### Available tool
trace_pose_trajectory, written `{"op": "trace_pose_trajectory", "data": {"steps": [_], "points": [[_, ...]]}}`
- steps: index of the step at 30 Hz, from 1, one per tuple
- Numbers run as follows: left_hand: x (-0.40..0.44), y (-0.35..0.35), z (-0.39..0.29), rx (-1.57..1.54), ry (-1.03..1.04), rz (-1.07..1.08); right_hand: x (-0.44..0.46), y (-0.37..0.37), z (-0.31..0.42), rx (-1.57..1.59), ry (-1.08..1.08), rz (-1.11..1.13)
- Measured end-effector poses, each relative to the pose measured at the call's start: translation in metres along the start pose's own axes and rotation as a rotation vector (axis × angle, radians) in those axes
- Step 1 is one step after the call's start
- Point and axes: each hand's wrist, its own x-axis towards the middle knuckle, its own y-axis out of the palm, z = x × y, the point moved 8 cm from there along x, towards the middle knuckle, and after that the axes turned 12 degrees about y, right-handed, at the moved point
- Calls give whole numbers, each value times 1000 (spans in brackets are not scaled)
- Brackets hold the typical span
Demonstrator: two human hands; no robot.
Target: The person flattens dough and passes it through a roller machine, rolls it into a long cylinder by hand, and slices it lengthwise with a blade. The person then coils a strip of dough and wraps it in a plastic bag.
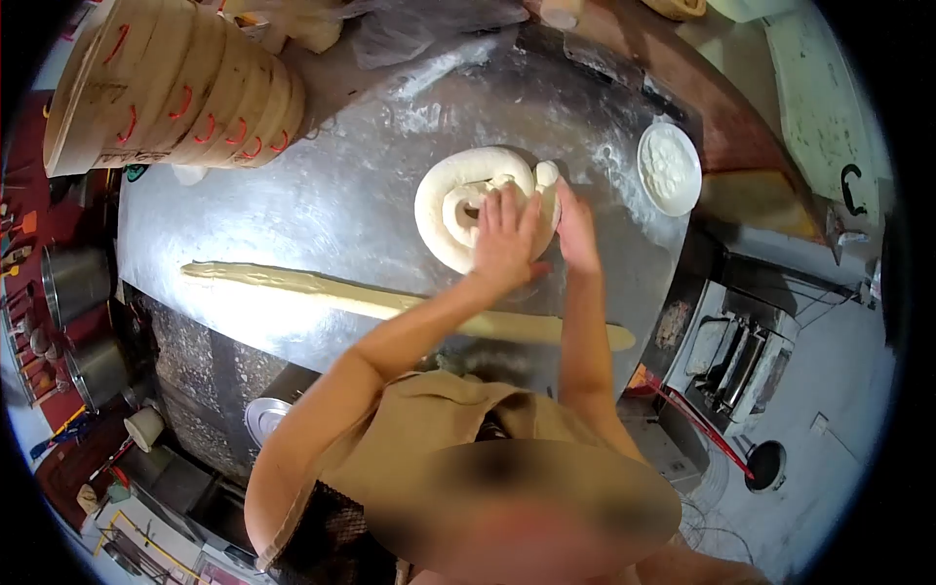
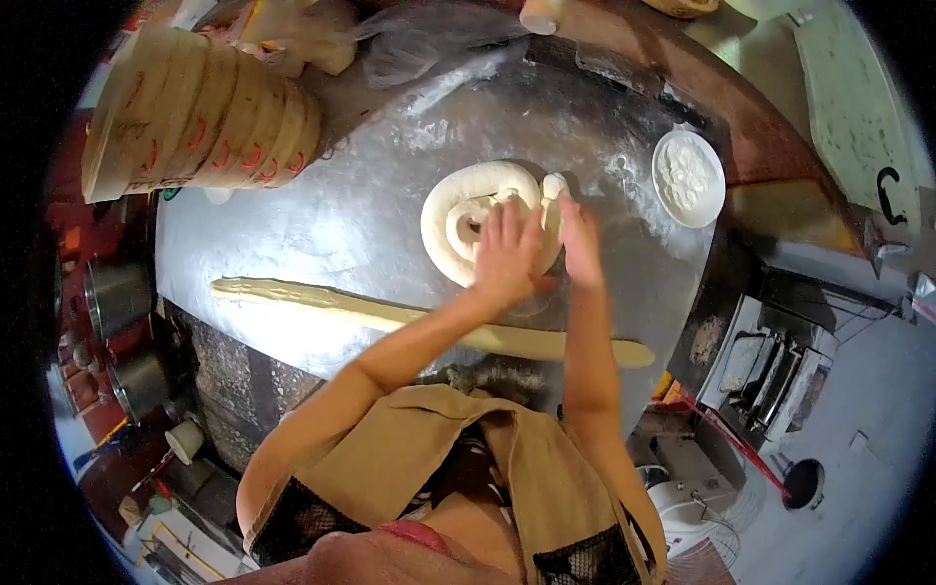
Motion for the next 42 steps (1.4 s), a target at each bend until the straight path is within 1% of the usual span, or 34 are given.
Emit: {"op": "trace_pose_trajectory", "data": {"steps": [1,2,4,5,8,10,11,12,14,15,16,17,19,20,21,22,23,24,25,26,27,28,29,30,31,33,34,35,36,37,38,39,40,42], "points": [[3,13,-1,134,-46,68,-13,4,9,-206,73,-50],[7,24,-2,140,-51,66,-16,9,9,-207,71,-42],[10,22,1,322,-108,-76,-21,19,17,-114,-36,-13],[8,24,2,320,-112,-72,-22,19,16,-116,-31,-12],[-2,24,5,232,-117,-9,-27,18,11,1,16,22],[-6,18,4,43,-102,44,-32,27,17,-52,-83,48],[-3,-8,3,-115,-45,-127,-29,23,18,-166,-90,20],[2,-17,21,-108,-50,-132,-23,21,14,-167,-92,30],[24,-58,79,-240,2,-449,-18,10,21,-444,-294,-274],[32,-90,109,-64,-58,-579,-30,15,40,-557,-393,-396],[48,-113,149,45,-142,-646,-30,23,45,-560,-402,-389],[66,-144,175,237,-116,-659,-32,33,55,-569,-504,-378],[97,-173,247,494,-229,-776,-33,56,68,-587,-704,-338],[108,-182,277,627,-297,-811,-34,69,74,-589,-723,-337],[117,-189,302,625,-299,-828,-37,88,80,-565,-719,-250],[130,-188,324,684,-269,-738,-41,107,85,-542,-711,-163],[140,-191,326,739,-239,-643,-42,123,94,-549,-722,-164],[146,-193,325,734,-241,-651,-50,144,108,-622,-882,-173],[160,-198,295,696,-94,-517,-58,164,121,-695,-1038,-184],[169,-198,261,652,54,-379,-53,177,132,-680,-1053,-150],[160,-205,214,635,208,-462,-46,190,145,-662,-1064,-120],[143,-206,166,608,361,-541,-47,201,160,-646,-1102,-186],[132,-191,133,499,412,-420,-47,208,171,-666,-1128,-280],[121,-180,108,390,462,-305,-46,204,177,-574,-1256,-312],[107,-177,96,376,470,-307,-2,192,173,-333,-1033,-214],[76,-192,92,105,413,-670,22,170,165,-150,-753,-172],[74,-184,99,99,422,-677,11,163,168,-205,-699,-224],[71,-177,129,118,228,-730,6,156,161,-123,-740,-175],[63,-167,157,135,29,-771,-7,148,156,-128,-739,-186],[56,-153,170,125,30,-768,-14,140,142,36,-564,-38],[55,-126,201,-113,-137,-611,-23,135,129,199,-387,111],[48,-98,217,-345,-299,-443,-37,129,120,371,-264,226],[37,-95,211,-348,-298,-436,-47,121,116,483,-241,408],[17,-97,200,-300,-369,-428,-66,108,105,536,-185,738]]}}
